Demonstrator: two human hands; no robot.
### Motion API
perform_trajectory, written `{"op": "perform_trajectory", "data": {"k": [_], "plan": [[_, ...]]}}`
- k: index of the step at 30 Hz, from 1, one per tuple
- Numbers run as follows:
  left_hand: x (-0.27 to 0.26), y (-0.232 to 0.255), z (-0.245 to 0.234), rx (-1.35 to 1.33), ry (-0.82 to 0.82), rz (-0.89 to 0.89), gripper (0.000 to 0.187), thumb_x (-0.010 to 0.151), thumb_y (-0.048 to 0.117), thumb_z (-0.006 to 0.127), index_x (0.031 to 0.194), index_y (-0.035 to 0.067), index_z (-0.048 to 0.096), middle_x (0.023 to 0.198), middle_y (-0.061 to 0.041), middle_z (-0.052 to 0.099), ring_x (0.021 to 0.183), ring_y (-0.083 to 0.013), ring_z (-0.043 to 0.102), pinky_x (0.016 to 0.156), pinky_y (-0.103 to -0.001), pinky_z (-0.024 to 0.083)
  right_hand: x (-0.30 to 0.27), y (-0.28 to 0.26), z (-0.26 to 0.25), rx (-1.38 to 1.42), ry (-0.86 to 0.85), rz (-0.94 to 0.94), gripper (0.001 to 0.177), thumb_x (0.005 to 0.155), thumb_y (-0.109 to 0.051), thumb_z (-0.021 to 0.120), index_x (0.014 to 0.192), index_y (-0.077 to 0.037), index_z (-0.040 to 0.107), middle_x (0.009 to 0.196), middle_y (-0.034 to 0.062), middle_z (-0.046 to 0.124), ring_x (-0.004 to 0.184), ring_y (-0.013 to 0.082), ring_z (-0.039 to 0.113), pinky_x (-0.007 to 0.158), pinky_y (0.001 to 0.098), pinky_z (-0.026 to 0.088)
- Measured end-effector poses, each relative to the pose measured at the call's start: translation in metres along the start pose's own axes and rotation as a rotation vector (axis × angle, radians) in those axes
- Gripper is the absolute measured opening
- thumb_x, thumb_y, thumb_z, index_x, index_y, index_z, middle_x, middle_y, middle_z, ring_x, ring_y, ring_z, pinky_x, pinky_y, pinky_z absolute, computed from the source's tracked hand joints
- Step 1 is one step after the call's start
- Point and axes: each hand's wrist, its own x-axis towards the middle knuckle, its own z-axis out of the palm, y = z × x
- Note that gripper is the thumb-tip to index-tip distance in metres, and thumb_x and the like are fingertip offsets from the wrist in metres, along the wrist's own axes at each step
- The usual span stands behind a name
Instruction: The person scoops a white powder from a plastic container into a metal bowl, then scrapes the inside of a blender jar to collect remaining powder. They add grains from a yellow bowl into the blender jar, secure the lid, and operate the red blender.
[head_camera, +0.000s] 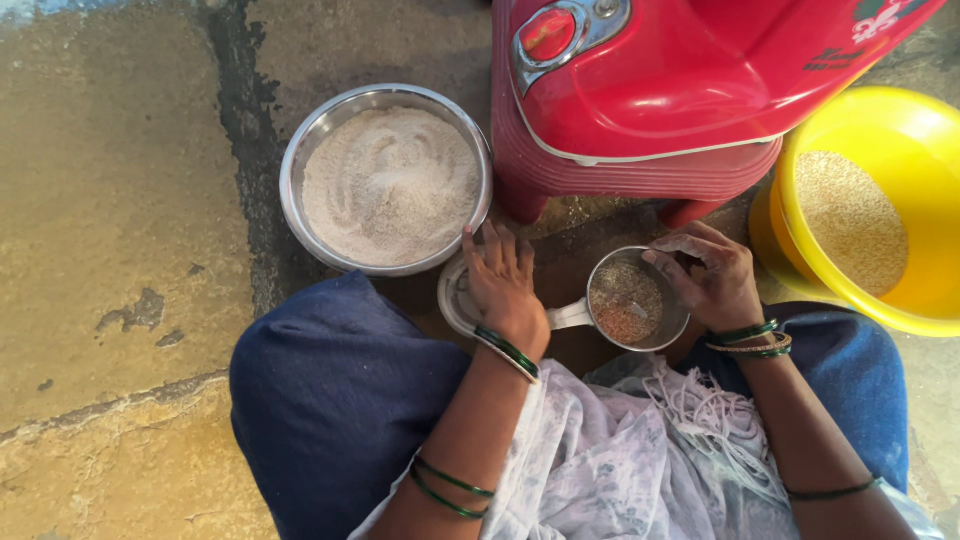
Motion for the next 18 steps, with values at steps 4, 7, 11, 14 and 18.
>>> {"op": "perform_trajectory", "data": {"k": [4, 7, 11, 14, 18], "plan": [[-0.014, 0.003, -0.016, -0.002, -0.024, -0.060, 0.072, 0.097, 0.041, 0.043, 0.159, 0.011, 0.020, 0.160, -0.018, 0.023, 0.145, -0.0462, 0.020, 0.112, -0.069, 0.003, -0.001, 0.003, -0.001, 0.017, -0.004, -0.013, 0.017, 0.088, -0.009, 0.077, 0.104, -0.003, 0.075, 0.100, 0.0109, 0.073, 0.088, 0.0221, 0.073, 0.078, 0.0310, 0.057], [-0.023, -0.001, -0.026, -0.035, 0.020, -0.093, 0.078, 0.092, 0.045, 0.054, 0.156, 0.008, 0.031, 0.150, -0.022, 0.035, 0.140, -0.0463, 0.029, 0.108, -0.064, 0.015, -0.002, 0.003, -0.001, -0.009, -0.010, 0.031, 0.018, 0.088, -0.009, 0.077, 0.104, -0.002, 0.076, 0.098, 0.0118, 0.072, 0.084, 0.0222, 0.072, 0.075, 0.0315, 0.056], [-0.035, -0.010, -0.046, -0.103, 0.188, -0.083, 0.076, 0.084, 0.037, 0.067, 0.150, 0.012, 0.037, 0.144, -0.022, 0.040, 0.138, -0.0454, 0.034, 0.108, -0.062, 0.020, -0.001, 0.005, 0.000, -0.007, -0.012, 0.050, 0.018, 0.088, -0.010, 0.077, 0.104, -0.003, 0.076, 0.097, 0.0115, 0.071, 0.083, 0.0219, 0.072, 0.073, 0.0315, 0.055], [-0.048, -0.024, -0.058, -0.263, 0.447, -0.015, 0.097, 0.067, 0.030, 0.080, 0.151, 0.012, 0.034, 0.145, -0.021, 0.039, 0.137, -0.0424, 0.035, 0.108, -0.057, 0.023, 0.000, 0.011, 0.005, -0.003, -0.006, 0.042, 0.017, 0.088, -0.010, 0.077, 0.103, -0.003, 0.076, 0.098, 0.0108, 0.073, 0.085, 0.0219, 0.073, 0.074, 0.0312, 0.056], [-0.056, -0.039, -0.067, -0.817, 0.692, 0.203, 0.114, 0.053, 0.027, 0.093, 0.150, 0.011, 0.037, 0.141, -0.020, 0.044, 0.132, -0.0399, 0.041, 0.108, -0.059, 0.029, -0.003, 0.028, 0.017, 0.042, -0.017, 0.011, 0.020, 0.084, -0.005, 0.073, 0.104, -0.001, 0.074, 0.099, 0.0116, 0.072, 0.087, 0.0231, 0.072, 0.076, 0.0314, 0.056]]}}
